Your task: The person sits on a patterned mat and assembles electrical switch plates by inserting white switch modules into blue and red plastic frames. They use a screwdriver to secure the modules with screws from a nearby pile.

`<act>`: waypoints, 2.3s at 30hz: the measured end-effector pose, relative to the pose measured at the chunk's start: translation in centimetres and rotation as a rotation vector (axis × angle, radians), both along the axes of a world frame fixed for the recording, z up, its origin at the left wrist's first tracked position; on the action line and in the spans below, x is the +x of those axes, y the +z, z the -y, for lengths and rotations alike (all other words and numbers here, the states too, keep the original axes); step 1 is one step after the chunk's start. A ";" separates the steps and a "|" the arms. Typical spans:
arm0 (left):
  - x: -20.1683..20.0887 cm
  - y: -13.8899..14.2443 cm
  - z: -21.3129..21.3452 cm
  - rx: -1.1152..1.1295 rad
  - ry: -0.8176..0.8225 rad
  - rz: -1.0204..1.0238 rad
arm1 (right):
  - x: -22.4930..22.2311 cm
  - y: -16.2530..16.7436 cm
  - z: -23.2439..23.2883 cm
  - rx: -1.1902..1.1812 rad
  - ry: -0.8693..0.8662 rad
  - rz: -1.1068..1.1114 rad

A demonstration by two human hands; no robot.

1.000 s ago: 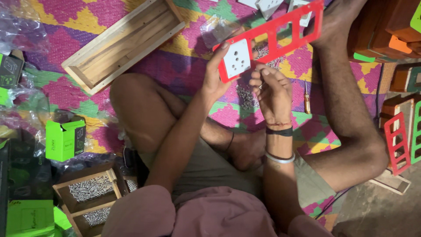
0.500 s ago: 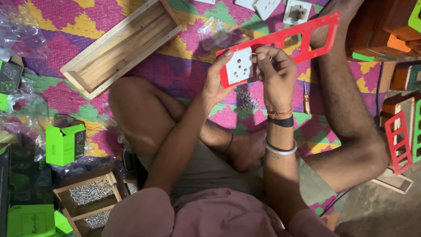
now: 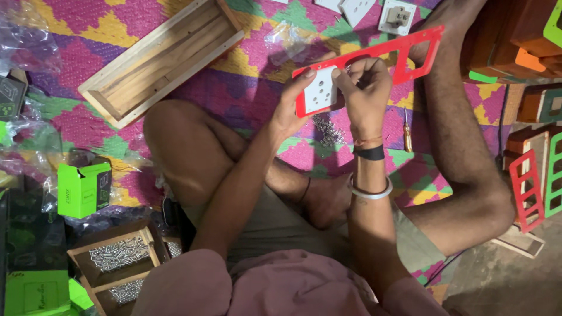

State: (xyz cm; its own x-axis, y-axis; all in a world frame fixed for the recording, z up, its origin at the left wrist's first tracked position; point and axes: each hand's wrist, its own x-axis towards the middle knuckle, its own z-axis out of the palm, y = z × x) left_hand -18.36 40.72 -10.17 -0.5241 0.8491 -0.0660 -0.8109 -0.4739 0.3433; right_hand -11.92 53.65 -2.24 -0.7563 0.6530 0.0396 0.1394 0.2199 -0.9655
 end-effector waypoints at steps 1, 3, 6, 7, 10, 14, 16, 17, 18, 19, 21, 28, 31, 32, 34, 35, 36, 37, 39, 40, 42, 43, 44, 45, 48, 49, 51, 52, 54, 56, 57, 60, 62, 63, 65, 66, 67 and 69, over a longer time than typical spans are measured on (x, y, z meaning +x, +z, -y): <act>0.0 0.0 -0.1 0.014 0.024 0.008 | -0.1 0.1 -0.2 -0.061 0.014 -0.008; -0.1 0.1 -0.4 0.045 0.061 0.022 | 0.5 0.6 0.0 -0.131 -0.031 0.003; -0.7 0.3 -0.6 0.003 0.058 0.114 | 2.5 1.7 0.3 -0.643 -0.076 -0.163; -0.9 0.3 -0.6 -0.010 0.084 0.127 | 3.4 2.1 0.5 -0.885 -0.091 -0.237; -1.7 0.0 -0.4 -0.034 0.157 0.149 | 5.3 2.3 0.5 -1.048 -0.054 -0.131; -1.8 -0.1 -0.3 0.028 0.196 0.119 | 6.5 1.5 0.6 -1.066 -0.003 -0.178; -1.8 0.0 -0.3 0.035 0.202 0.116 | 6.6 1.2 0.6 -1.065 -0.020 -0.186; -1.8 0.0 -0.3 0.021 0.197 0.130 | 6.6 1.1 0.6 -1.042 -0.005 -0.178; -1.8 0.1 -0.2 0.004 0.194 0.147 | 6.6 1.1 0.6 -1.022 0.009 -0.165; -1.8 0.2 -0.1 0.002 0.195 0.139 | 6.6 1.1 0.6 -1.000 0.022 -0.153; -1.8 0.3 -0.1 0.003 0.191 0.121 | 6.6 1.2 0.6 -0.974 0.042 -0.122; -1.9 0.8 -0.3 0.034 0.186 0.133 | 6.6 1.2 1.1 -0.981 -0.009 -0.118; -2.0 1.0 -0.1 0.021 0.161 0.133 | 6.5 1.1 1.2 -0.999 0.004 -0.157; -2.0 1.1 0.1 -0.003 0.138 0.134 | 6.5 1.1 1.2 -0.967 0.018 -0.143; -1.9 1.1 0.1 0.006 0.116 0.135 | 6.4 1.1 1.3 -0.901 0.041 -0.117; -1.9 1.1 0.1 0.037 0.118 0.135 | 6.3 1.1 1.3 -0.881 0.054 -0.125; -1.8 1.1 0.0 0.068 0.119 0.135 | 6.2 1.1 1.4 -0.862 0.065 -0.132; -1.7 1.0 -0.2 0.083 0.136 0.139 | 6.0 1.2 1.5 -0.843 0.076 -0.139; -1.6 1.0 -0.5 0.114 0.167 0.147 | 5.5 1.2 2.0 -0.750 0.089 -0.151; -1.6 0.9 -0.5 0.097 0.156 0.143 | 5.2 1.2 2.3 -0.704 0.095 -0.157; -1.5 1.0 -0.4 0.063 0.132 0.139 | 4.6 1.5 2.8 -0.744 0.055 -0.103; -1.5 1.0 -0.3 0.061 0.104 0.159 | 4.1 1.7 3.0 -0.764 0.036 -0.076; -1.5 1.0 0.0 0.060 0.077 0.179 | 3.7 2.0 3.2 -0.764 0.056 -0.056; -1.5 1.1 0.2 0.059 0.051 0.198 | 3.3 2.4 3.4 -0.763 0.078 -0.038; -1.5 1.2 0.5 0.059 0.008 0.166 | 1.8 3.4 3.8 -0.660 0.146 -0.005; -1.5 1.2 0.5 0.089 0.010 0.172 | 1.3 3.7 4.0 -0.607 0.169 0.000; -1.4 1.1 0.5 0.144 0.015 0.185 | 0.4 4.2 4.2 -0.542 0.163 0.009; -1.4 1.1 0.5 0.125 0.019 0.186 | 0.1 4.4 4.3 -0.511 0.158 0.015; -1.3 1.0 0.5 0.091 0.027 0.184 | -0.3 4.8 4.5 -0.424 0.180 0.030; -1.2 1.1 0.5 0.181 0.038 0.125 | -0.4 4.9 4.9 -0.341 0.177 0.040; -1.2 1.2 0.5 0.225 0.045 0.097 | -0.4 4.9 5.1 -0.302 0.163 0.044; -1.1 1.6 0.3 0.137 0.053 0.115 | -0.3 4.8 5.7 -0.184 0.140 0.051; -1.0 1.8 0.3 0.164 0.059 0.104 | -0.4 4.6 6.0 -0.067 0.135 0.053; -1.0 1.8 0.3 0.178 0.062 0.098 | -0.5 4.6 6.1 0.011 0.137 0.053; -1.0 1.7 0.1 0.156 0.067 0.108 | -0.8 4.5 6.2 0.178 0.140 0.041; -1.0 1.7 0.0 0.144 0.071 0.112 | -0.9 4.4 6.2 0.265 0.142 0.030; -1.0 1.5 0.0 0.137 0.085 0.121 | -1.1 4.4 6.2 0.351 0.146 0.020; -0.9 1.3 -0.3 0.124 0.108 0.140 | -1.3 4.3 6.0 0.339 0.164 0.030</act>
State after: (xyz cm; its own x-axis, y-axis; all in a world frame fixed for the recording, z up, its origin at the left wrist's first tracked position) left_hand -19.30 41.02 -8.87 -0.6053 0.7949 -0.0426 -0.7890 -0.5920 0.1644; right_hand -13.27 47.63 2.08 -0.8539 0.4769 0.2085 0.1033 0.5478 -0.8302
